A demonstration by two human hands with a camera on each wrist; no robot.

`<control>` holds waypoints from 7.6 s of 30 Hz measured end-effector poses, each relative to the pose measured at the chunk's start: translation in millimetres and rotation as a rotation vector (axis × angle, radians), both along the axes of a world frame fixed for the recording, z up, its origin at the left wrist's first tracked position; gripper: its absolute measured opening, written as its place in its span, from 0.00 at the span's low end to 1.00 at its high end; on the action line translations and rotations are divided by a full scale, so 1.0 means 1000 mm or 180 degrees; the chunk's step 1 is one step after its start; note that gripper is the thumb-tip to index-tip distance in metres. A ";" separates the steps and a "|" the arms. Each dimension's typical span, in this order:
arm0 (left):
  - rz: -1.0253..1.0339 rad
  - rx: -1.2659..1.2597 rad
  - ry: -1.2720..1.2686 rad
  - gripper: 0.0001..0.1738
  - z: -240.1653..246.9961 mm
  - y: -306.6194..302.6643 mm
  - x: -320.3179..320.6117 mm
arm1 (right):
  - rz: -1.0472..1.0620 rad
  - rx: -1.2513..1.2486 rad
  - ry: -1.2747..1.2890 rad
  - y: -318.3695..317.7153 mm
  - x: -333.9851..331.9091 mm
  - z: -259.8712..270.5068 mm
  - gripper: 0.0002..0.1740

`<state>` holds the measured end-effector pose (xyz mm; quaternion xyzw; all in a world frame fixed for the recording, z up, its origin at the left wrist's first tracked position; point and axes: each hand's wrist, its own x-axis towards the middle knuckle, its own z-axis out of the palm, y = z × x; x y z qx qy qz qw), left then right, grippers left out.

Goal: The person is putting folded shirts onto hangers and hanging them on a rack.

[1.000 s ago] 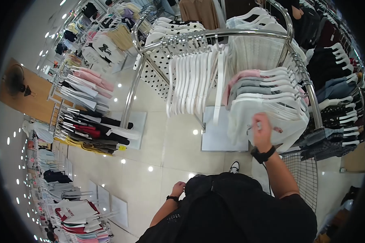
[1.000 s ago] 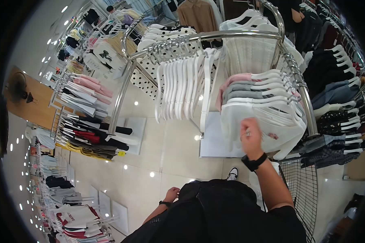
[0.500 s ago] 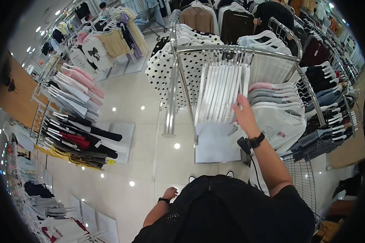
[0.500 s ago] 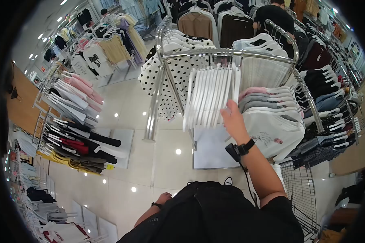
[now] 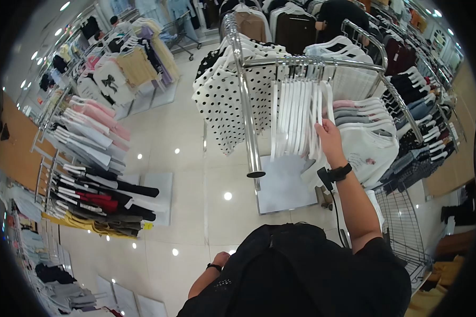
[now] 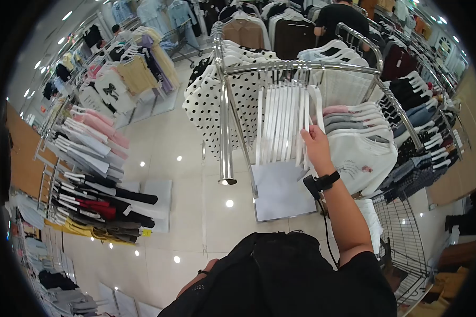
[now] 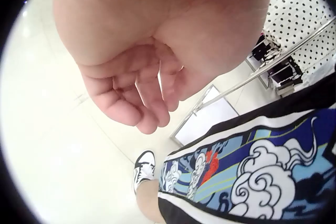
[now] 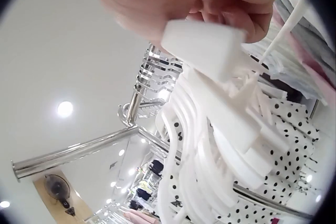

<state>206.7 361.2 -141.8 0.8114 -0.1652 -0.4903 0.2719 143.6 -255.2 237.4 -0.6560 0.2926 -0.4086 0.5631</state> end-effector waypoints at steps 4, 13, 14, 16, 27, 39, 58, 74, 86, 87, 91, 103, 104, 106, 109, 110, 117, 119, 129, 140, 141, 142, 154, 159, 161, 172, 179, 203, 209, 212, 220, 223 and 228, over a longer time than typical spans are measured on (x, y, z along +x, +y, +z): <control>-0.0507 -0.0306 0.0046 0.22 -0.010 -0.007 0.002 | 0.0057 0.0312 0.0287 0.016 -0.032 0.040 0.13; -0.0903 -0.0448 0.1032 0.18 -0.062 -0.090 0.039 | 0.0055 0.0312 0.0609 0.019 -0.058 0.081 0.11; -0.0266 -0.0246 0.1430 0.16 -0.043 -0.109 0.043 | 0.0032 0.0319 0.0632 0.017 -0.059 0.082 0.11; -0.0186 -0.0201 0.1131 0.12 -0.029 -0.136 0.049 | 0.0271 0.0407 0.0438 0.010 -0.061 0.086 0.11; -0.0201 0.0044 0.1000 0.13 0.000 -0.191 -0.026 | 0.0848 -0.0037 -0.0134 0.048 -0.228 0.070 0.07; -0.2716 -0.0389 -0.0096 0.16 0.065 -0.401 -0.227 | -0.1014 0.1706 -0.0177 0.126 -0.530 -0.092 0.07; -0.5540 -0.0860 -0.2284 0.27 0.173 -0.650 -0.563 | -0.1532 0.2685 -0.2483 0.136 -0.695 -0.168 0.24; -0.2174 -0.1947 0.1341 0.08 0.268 -0.657 -0.447 | -0.1442 0.2465 -0.2459 0.138 -0.694 -0.162 0.23; -0.1133 -0.3577 0.2612 0.03 0.427 -0.583 -0.391 | -0.0585 0.1433 -0.2428 0.059 -0.608 -0.061 0.21; -0.1093 -0.3650 0.2502 0.03 0.434 -0.569 -0.381 | -0.0421 0.1489 -0.2410 0.054 -0.594 -0.049 0.21; -0.1150 -0.3722 0.1665 0.05 0.440 -0.534 -0.357 | 0.0016 0.1109 -0.1252 0.047 -0.544 0.007 0.25; -0.2077 -0.3142 -0.0478 0.13 0.433 -0.426 -0.365 | 0.1229 0.1747 0.0359 0.060 -0.432 -0.035 0.19; -0.2061 -0.3128 -0.0426 0.13 0.431 -0.425 -0.367 | 0.1230 0.1751 0.0358 0.067 -0.431 -0.053 0.19; -0.2078 -0.3025 -0.0547 0.12 0.419 -0.404 -0.357 | 0.1591 0.1540 0.0543 0.089 -0.412 -0.074 0.21; -0.2218 -0.2590 -0.0521 0.12 0.412 -0.382 -0.346 | 0.2357 0.0514 0.0870 0.107 -0.406 -0.072 0.16; -0.2302 -0.2239 -0.0377 0.12 0.411 -0.380 -0.349 | 0.2420 0.0734 0.0734 0.107 -0.409 -0.074 0.14; -0.2718 -0.2683 0.0256 0.12 0.401 -0.316 -0.279 | 0.1926 0.2052 0.0576 0.152 -0.385 -0.002 0.09; -0.2116 -0.2445 0.0230 0.12 0.379 -0.301 -0.250 | 0.1859 0.1936 0.0588 0.168 -0.377 0.016 0.08; -0.1320 -0.3129 0.0177 0.33 0.388 -0.323 -0.226 | 0.1437 0.1475 0.0320 0.208 -0.362 0.065 0.07; -0.1533 -0.2374 0.0716 0.16 0.374 -0.350 -0.247 | 0.1061 0.0035 0.1212 0.221 -0.392 0.065 0.07; -0.1565 -0.2535 0.0661 0.15 0.372 -0.352 -0.249 | 0.1070 -0.0176 0.1261 0.221 -0.396 0.063 0.06; -0.1578 -0.2526 0.0644 0.15 0.371 -0.353 -0.252 | 0.1064 -0.0175 0.1239 0.220 -0.400 0.060 0.06; -0.1926 -0.1499 0.1064 0.20 0.366 -0.355 -0.327 | 0.0947 -0.0743 0.1156 0.181 -0.501 0.018 0.10; -0.2046 -0.1520 0.0540 0.13 0.345 -0.355 -0.370 | 0.1030 -0.0536 0.0890 0.173 -0.530 0.003 0.08; -0.1812 -0.2006 -0.0169 0.07 0.358 -0.357 -0.382 | 0.1006 -0.0594 0.0719 0.168 -0.542 -0.006 0.08; -0.0942 -0.2334 -0.0061 0.15 0.441 -0.364 -0.434 | 0.0280 -0.0599 0.0378 0.138 -0.623 -0.036 0.11; -0.0951 -0.2401 -0.0211 0.16 0.447 -0.372 -0.439 | -0.0411 0.0670 -0.1333 0.115 -0.628 -0.001 0.23; 0.0330 -0.2943 0.0310 0.13 0.480 -0.255 -0.292 | 0.0372 0.0467 -0.0312 0.171 -0.491 -0.044 0.31; -0.0191 -0.2431 -0.0950 0.12 0.472 -0.232 -0.247 | -0.0012 0.0272 0.0516 0.177 -0.468 -0.020 0.31; -0.0342 -0.2324 -0.1128 0.11 0.458 -0.223 -0.223 | 0.0103 -0.0031 0.0835 0.177 -0.456 -0.016 0.31; -0.1464 -0.2526 -0.1750 0.10 0.448 -0.221 -0.226 | 0.1189 -0.1681 0.1947 0.238 -0.369 0.023 0.18; -0.1819 -0.2754 -0.2559 0.09 0.445 -0.218 -0.207 | 0.1227 -0.1399 0.1645 0.248 -0.342 0.048 0.17; -0.1723 -0.2833 -0.2969 0.10 0.440 -0.206 -0.185 | 0.1232 -0.1168 0.1061 0.247 -0.321 0.070 0.16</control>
